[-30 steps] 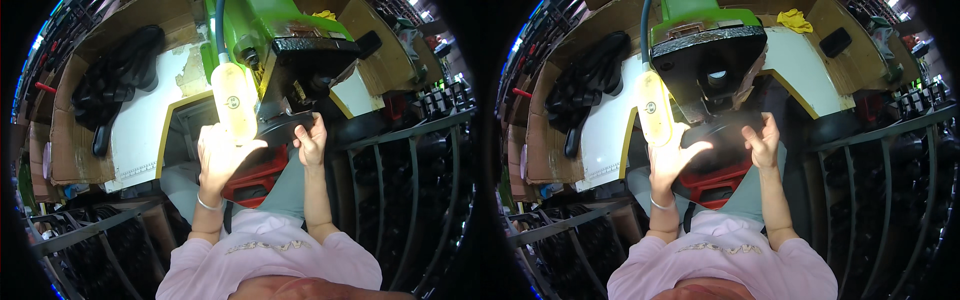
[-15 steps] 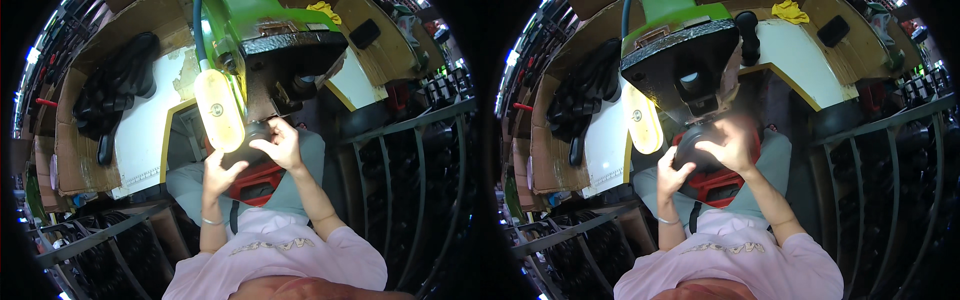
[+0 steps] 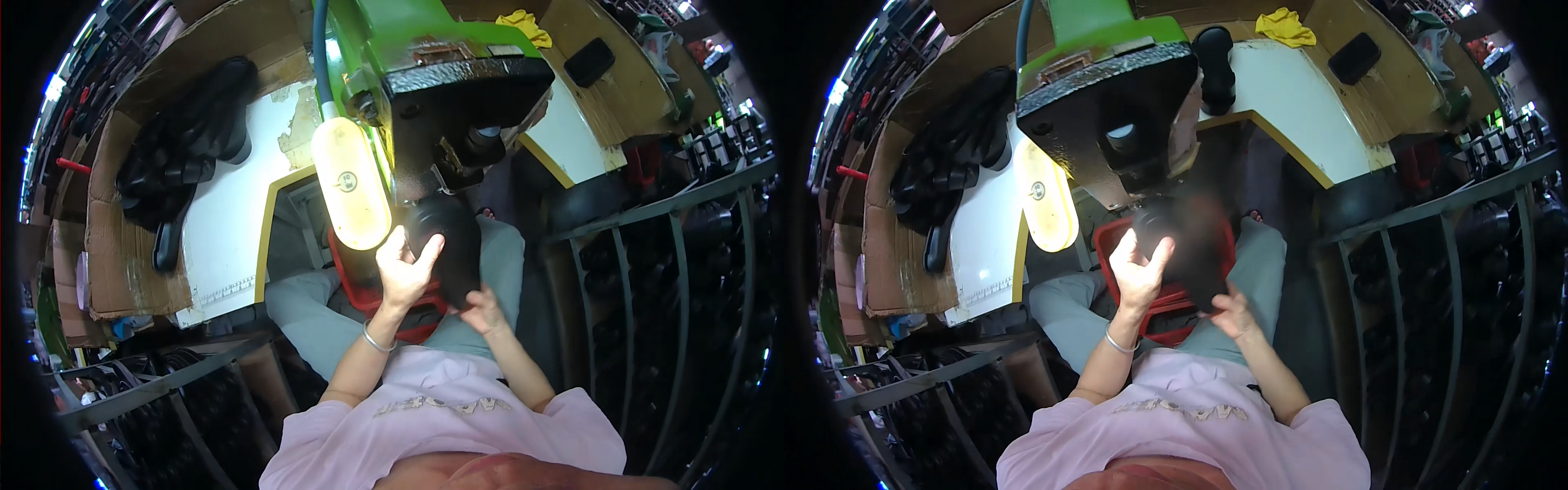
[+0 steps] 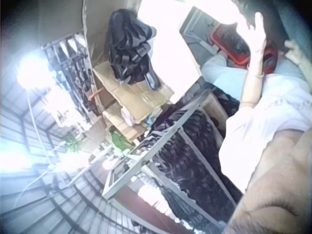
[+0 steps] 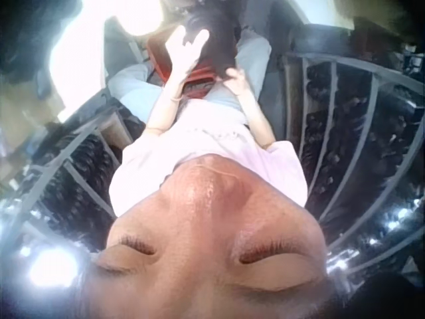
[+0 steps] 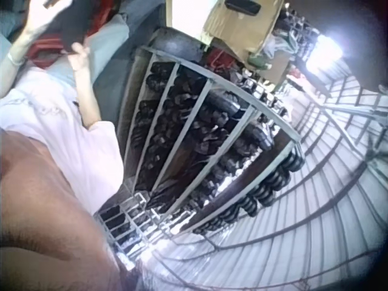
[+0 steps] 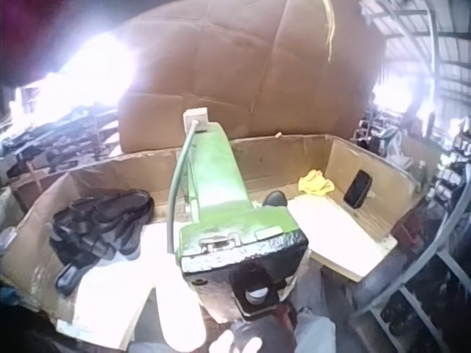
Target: The person repeatedly picks up black slip-on shoes and presses their soles against a green grinding machine to smooth or shape the bottom surface. After each shoe, the person places it on the table and picks up the next one from a nearby pile, continuing the process for multiple shoes.
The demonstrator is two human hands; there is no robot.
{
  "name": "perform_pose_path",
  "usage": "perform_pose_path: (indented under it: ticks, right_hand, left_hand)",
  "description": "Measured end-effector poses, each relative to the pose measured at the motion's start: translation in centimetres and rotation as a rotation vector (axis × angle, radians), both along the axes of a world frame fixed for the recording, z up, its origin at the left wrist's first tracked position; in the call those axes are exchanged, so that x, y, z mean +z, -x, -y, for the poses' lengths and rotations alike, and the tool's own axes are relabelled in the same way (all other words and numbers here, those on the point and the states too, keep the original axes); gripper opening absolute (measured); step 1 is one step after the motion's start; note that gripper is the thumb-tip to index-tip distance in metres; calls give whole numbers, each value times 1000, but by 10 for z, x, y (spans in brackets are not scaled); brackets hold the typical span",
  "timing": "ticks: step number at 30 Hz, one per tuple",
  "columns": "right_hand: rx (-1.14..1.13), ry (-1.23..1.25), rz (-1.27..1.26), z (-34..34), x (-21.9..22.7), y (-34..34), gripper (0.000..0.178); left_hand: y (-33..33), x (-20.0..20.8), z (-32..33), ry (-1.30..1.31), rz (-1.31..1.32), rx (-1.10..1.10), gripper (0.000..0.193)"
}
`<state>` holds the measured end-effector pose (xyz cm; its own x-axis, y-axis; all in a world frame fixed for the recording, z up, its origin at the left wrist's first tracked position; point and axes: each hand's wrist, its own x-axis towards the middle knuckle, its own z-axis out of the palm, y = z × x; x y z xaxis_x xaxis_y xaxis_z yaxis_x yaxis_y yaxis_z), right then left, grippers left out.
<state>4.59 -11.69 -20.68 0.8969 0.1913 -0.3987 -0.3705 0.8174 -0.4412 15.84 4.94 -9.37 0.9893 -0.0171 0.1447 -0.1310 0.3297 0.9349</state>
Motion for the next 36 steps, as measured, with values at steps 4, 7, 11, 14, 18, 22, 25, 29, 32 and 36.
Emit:
perform_pose_path:
  ticks: [4,7,11,14,18,22,25,29,32,36]
  right_hand:
    - [-274,315,63,44,35,-21,50]
    - [-394,646,20,59,92,-55,45]
    - [-363,866,252,69,141,-97,50]
    - [-313,935,354,60,163,-117,55]
    - [-233,947,436,48,177,-126,54]
    - [-214,952,459,25,174,-127,53]
    - [-125,912,468,5,178,-125,53]
    - [-141,946,604,-19,166,-128,59]
    - [-113,996,668,-31,155,-125,60]
    - [-138,936,682,-34,144,-118,58]
  left_hand:
    - [-4,3,-5,49,0,-21,30]
    - [-11,5,-16,-64,44,43,27]
    - [-26,9,-43,-147,53,25,24]
    - [-31,10,-66,-249,79,-53,23]
    - [-23,12,-81,-181,54,-112,33]
    - [-15,10,-96,-144,24,2,25]
    - [-5,4,-118,-118,-19,61,21]
    - [6,1,-150,-181,-98,-13,25]
    - [9,8,-158,-420,-72,-79,27]
    - [3,28,-117,-756,57,6,29]
